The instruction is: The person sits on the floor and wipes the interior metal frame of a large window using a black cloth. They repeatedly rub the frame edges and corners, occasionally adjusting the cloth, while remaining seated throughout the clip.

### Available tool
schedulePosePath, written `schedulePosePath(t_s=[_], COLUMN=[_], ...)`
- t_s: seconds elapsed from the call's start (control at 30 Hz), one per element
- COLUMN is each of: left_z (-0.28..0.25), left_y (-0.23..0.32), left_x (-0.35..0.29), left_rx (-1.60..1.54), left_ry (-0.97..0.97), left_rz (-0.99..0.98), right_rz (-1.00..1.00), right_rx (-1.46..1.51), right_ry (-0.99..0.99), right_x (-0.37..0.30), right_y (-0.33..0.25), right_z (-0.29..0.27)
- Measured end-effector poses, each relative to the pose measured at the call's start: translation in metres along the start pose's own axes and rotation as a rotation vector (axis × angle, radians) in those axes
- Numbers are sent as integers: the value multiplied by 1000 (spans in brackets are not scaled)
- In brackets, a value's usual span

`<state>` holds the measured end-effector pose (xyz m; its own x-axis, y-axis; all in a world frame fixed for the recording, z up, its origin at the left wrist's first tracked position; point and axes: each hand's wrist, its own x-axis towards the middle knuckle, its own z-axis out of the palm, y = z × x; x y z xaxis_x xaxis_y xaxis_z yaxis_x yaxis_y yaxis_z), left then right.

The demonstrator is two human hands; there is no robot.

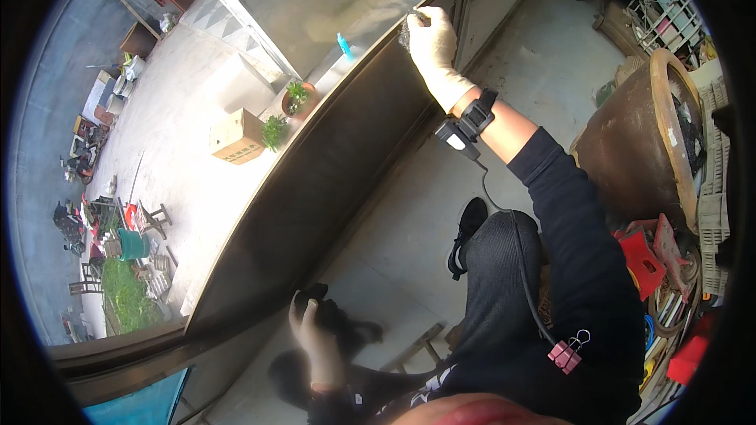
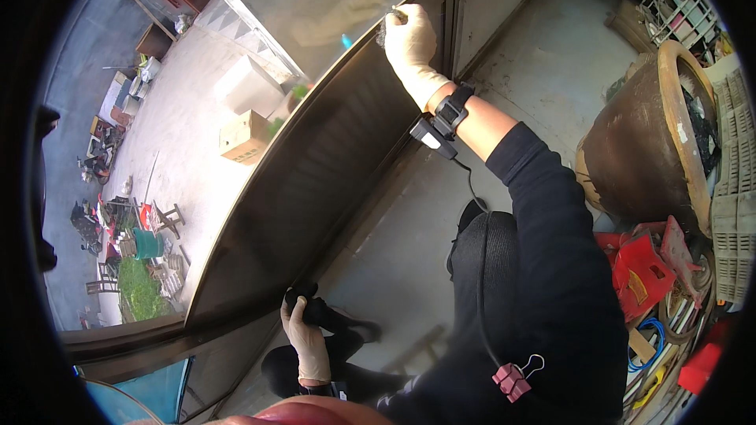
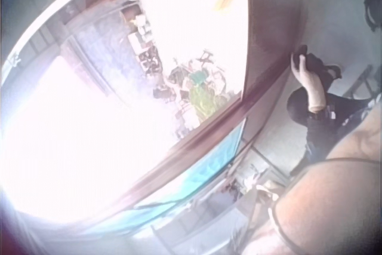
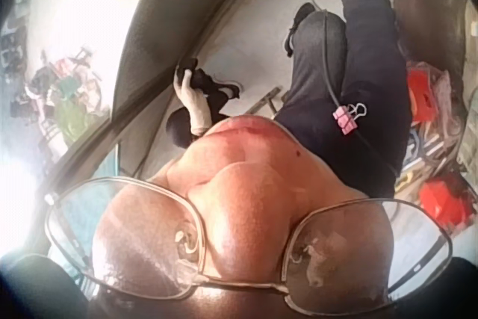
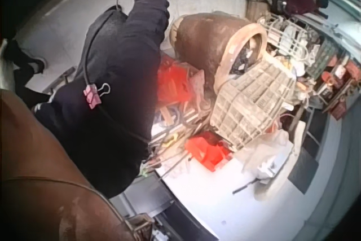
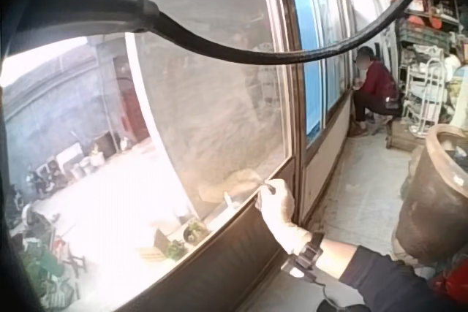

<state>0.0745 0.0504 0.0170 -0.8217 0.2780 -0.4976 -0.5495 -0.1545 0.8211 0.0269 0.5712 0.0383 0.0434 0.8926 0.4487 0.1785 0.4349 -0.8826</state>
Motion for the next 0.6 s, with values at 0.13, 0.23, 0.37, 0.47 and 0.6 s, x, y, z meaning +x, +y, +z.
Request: schedulePosePath(t_s=[0.13,0.23,0.37,0.47,0.6], left_z=[11,3,-15,-20,-14], left_y=[-7,-9,-11,-10,-8], left_x=[-7,-14,-17,-16,-16], left_rx=[-6,-52,-54,-62,-49], left_ry=[88,19,35,68,103], left_rz=[22,60,109,72,48], right_rz=[98,68,142,241,436], right_rx=[151,174,60,-128,-142], right_ry=[-442,-439,-269,-80,-75], right_x=[-124,-141,-85,-9,71], right_y=[-64,-81,-58,-37,-26], right_z=[-9,-10,-8,-9,-18])
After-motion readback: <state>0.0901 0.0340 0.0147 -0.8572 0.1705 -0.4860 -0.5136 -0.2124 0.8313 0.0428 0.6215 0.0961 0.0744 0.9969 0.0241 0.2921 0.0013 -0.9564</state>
